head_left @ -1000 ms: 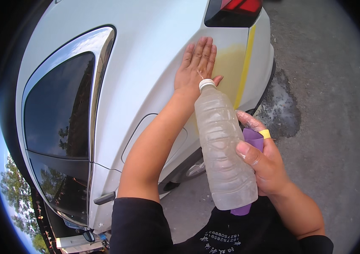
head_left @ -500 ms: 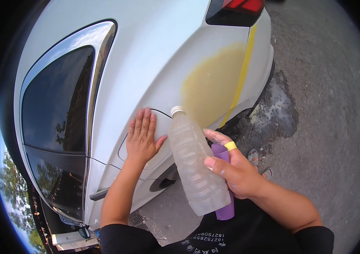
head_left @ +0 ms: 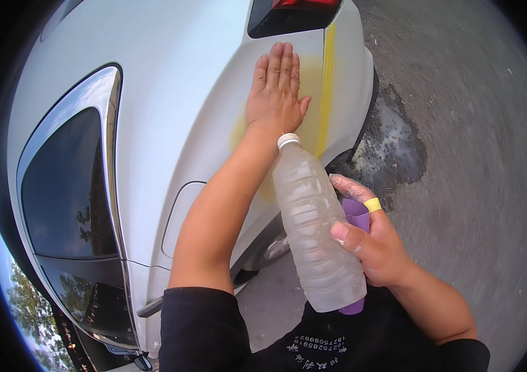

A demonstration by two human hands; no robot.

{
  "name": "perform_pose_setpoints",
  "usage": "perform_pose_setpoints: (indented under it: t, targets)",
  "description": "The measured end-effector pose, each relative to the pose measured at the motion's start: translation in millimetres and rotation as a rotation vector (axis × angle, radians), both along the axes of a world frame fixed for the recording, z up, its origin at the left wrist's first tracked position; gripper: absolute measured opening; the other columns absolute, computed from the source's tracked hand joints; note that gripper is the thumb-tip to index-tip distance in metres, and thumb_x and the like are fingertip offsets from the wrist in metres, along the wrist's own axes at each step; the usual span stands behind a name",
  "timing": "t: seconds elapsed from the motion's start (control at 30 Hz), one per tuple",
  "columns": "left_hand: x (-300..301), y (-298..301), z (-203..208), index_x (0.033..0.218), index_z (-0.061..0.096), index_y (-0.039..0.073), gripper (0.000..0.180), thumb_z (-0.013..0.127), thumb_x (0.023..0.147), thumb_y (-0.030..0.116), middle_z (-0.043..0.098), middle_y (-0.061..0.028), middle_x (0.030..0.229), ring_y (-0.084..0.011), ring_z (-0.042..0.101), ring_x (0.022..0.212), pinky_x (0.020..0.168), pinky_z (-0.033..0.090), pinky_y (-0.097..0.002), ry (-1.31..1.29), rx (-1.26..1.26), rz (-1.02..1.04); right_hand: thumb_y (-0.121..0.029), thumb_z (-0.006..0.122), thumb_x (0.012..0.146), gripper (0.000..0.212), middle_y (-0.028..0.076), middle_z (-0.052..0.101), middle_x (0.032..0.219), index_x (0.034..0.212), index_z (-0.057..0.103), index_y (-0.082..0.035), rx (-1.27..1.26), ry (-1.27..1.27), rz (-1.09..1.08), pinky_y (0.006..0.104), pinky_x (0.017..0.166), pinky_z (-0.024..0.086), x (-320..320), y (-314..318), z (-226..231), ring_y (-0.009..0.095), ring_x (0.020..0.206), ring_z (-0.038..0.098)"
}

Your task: The person pours liquid from a plastic bottle onto the rear quarter panel of a white car and rubs the area with a purple sponge. The person briefly walks away to rinse the sponge in a bucket, then returns to continue rubbing the same panel.

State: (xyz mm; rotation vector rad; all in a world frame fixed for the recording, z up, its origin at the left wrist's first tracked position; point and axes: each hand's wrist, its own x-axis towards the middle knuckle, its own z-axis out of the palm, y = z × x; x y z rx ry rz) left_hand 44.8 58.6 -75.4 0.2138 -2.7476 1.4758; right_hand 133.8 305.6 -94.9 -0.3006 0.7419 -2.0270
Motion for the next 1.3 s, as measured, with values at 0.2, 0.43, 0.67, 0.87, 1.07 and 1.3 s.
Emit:
perform_pose_setpoints:
  t: [0.2, 0.43, 0.67, 0.87, 1.07, 1.3]
  targets:
    - [80.2, -23.1, -17.7, 0.155, 0.024, 0.003, 0.078, 0.042, 0.097, 0.052, 0.014, -0.0126, 0.164, -0.028, 0.007, 0.153, 0.123, 0.007, -0.0425, 0.018, 0.061, -0.065, -0.019, 0.067, 0.095, 0.074, 0.015, 0.044, 0.137, 0.15, 0.021, 0.0, 0.027, 0.007, 0.083, 0.0333, 0.103, 0.041, -4.7, 3.4, -1.4, 0.016, 0.121, 0.048]
    - [187.4, -30.6, -21.9, 0.147, 0.037, -0.003, 0.06, 0.046, 0.098, 0.031, 0.03, -0.0215, 0.157, -0.0344, 0.024, 0.149, 0.121, 0.017, -0.048, 0.082, 0.249, -0.11, -0.024, 0.066, 0.094, 0.074, 0.019, 0.038, 0.143, 0.149, 0.024, 0.002, 0.006, 0.036, 0.21, 0.0357, 0.108, 0.037, 9.4, -12.8, -11.2, 0.021, 0.13, 0.041]
    - [146.9, -26.5, -10.9, 0.15, 0.031, -0.004, 0.073, 0.049, 0.097, 0.043, 0.026, -0.0222, 0.159, -0.036, 0.02, 0.15, 0.121, 0.015, -0.0489, 0.073, 0.156, -0.077, -0.023, 0.067, 0.094, 0.072, 0.012, 0.043, 0.14, 0.149, 0.025, -0.001, 0.061, 0.123, 0.156, 0.0357, 0.105, 0.039, -0.2, -16.5, -9.9, 0.017, 0.125, 0.046]
    - [13.9, -1.5, -6.5, 0.156, 0.017, 0.003, 0.086, 0.04, 0.096, 0.059, 0.007, -0.0145, 0.165, -0.0307, -0.001, 0.153, 0.123, 0.0, -0.0447, 0.03, 0.108, 0.041, -0.021, 0.07, 0.09, 0.08, 0.015, 0.046, 0.134, 0.15, 0.022, 0.003, 0.034, 0.062, -0.006, 0.0324, 0.101, 0.042, -22.2, 0.8, -2.4, 0.016, 0.12, 0.048]
    - [-23.5, 6.9, -14.7, 0.157, 0.017, 0.007, 0.081, 0.037, 0.097, 0.059, 0.008, -0.0085, 0.166, -0.0255, 0.0, 0.153, 0.123, 0.001, -0.042, -0.138, -0.05, -0.024, -0.022, 0.071, 0.09, 0.084, 0.013, 0.047, 0.133, 0.151, 0.019, 0.002, 0.046, 0.022, -0.041, 0.0317, 0.1, 0.042, -28.8, 6.0, -5.0, 0.014, 0.118, 0.049]
    - [96.4, -31.9, -10.7, 0.156, 0.021, 0.003, 0.074, 0.042, 0.097, 0.044, 0.014, -0.0111, 0.165, -0.028, 0.008, 0.153, 0.123, 0.003, -0.0439, -0.021, 0.192, -0.1, -0.032, 0.071, 0.09, 0.088, 0.024, 0.032, 0.149, 0.151, 0.019, 0.005, 0.097, 0.16, 0.086, 0.0362, 0.112, 0.032, -24.6, -6.1, -11.4, 0.026, 0.138, 0.035]
